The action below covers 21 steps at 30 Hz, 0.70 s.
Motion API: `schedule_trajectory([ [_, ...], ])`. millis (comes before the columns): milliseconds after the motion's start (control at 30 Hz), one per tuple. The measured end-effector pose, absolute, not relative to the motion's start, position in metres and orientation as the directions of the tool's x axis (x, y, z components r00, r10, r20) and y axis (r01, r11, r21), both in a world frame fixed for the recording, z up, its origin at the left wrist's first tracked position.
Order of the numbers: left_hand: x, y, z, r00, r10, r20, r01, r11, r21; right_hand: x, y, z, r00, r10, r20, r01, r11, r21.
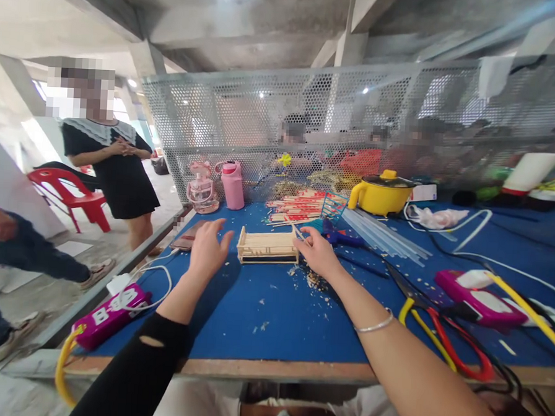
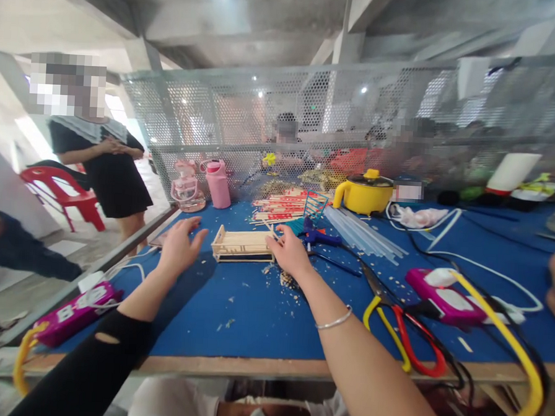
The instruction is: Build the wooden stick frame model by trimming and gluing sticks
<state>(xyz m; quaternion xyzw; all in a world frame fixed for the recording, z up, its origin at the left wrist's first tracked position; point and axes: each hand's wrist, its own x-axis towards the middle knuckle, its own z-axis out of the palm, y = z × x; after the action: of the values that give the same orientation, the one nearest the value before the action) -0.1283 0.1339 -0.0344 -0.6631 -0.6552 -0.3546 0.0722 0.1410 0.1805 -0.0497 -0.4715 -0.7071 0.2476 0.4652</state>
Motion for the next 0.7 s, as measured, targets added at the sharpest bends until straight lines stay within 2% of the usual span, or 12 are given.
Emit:
schedule_trajectory([
  [33,-0.113,0.133,-0.027,0.009,0.808,0.589,0.912,-0.248,0.327,0.141,0.182,-0.051,-0.098,0.902,0.421,0.409,0.422,-0.809],
  [67,-0.098,0.134,-0.021,0.168,0.828,0.535,0.881,-0.37,0.297,0.142,0.184,-0.051,-0.069,0.906,0.418,0.382,0.411,-0.828],
  [100,-0.084,0.137,-0.017,0.259,0.858,0.444,0.84,-0.427,0.334,0.144,0.186,-0.052,-0.037,0.909,0.416,0.356,0.401,-0.844],
  [133,-0.073,0.141,-0.015,0.279,0.895,0.348,0.803,-0.416,0.426,0.145,0.187,-0.051,-0.006,0.909,0.416,0.331,0.394,-0.857],
  [167,-0.064,0.145,-0.014,0.283,0.907,0.31,0.786,-0.405,0.467,0.147,0.188,-0.051,0.023,0.908,0.418,0.307,0.391,-0.868],
  [233,-0.057,0.156,-0.016,0.237,0.927,0.291,0.746,-0.366,0.556,0.149,0.188,-0.048,0.066,0.903,0.424,0.263,0.394,-0.881],
  [333,-0.059,0.164,-0.024,0.076,0.934,0.348,0.642,-0.313,0.7,0.146,0.181,-0.039,0.091,0.896,0.434,0.199,0.41,-0.89],
  [467,-0.059,0.158,-0.036,-0.201,0.921,0.334,0.348,-0.252,0.903,0.134,0.163,-0.032,0.057,0.893,0.446,0.165,0.432,-0.887],
  [567,-0.05,0.151,-0.043,-0.297,0.913,0.278,0.098,-0.26,0.961,0.124,0.155,-0.036,0.004,0.893,0.45,0.185,0.442,-0.878],
  [700,-0.04,0.146,-0.043,-0.325,0.918,0.229,-0.158,-0.292,0.943,0.116,0.154,-0.046,-0.038,0.899,0.436,0.239,0.432,-0.87],
])
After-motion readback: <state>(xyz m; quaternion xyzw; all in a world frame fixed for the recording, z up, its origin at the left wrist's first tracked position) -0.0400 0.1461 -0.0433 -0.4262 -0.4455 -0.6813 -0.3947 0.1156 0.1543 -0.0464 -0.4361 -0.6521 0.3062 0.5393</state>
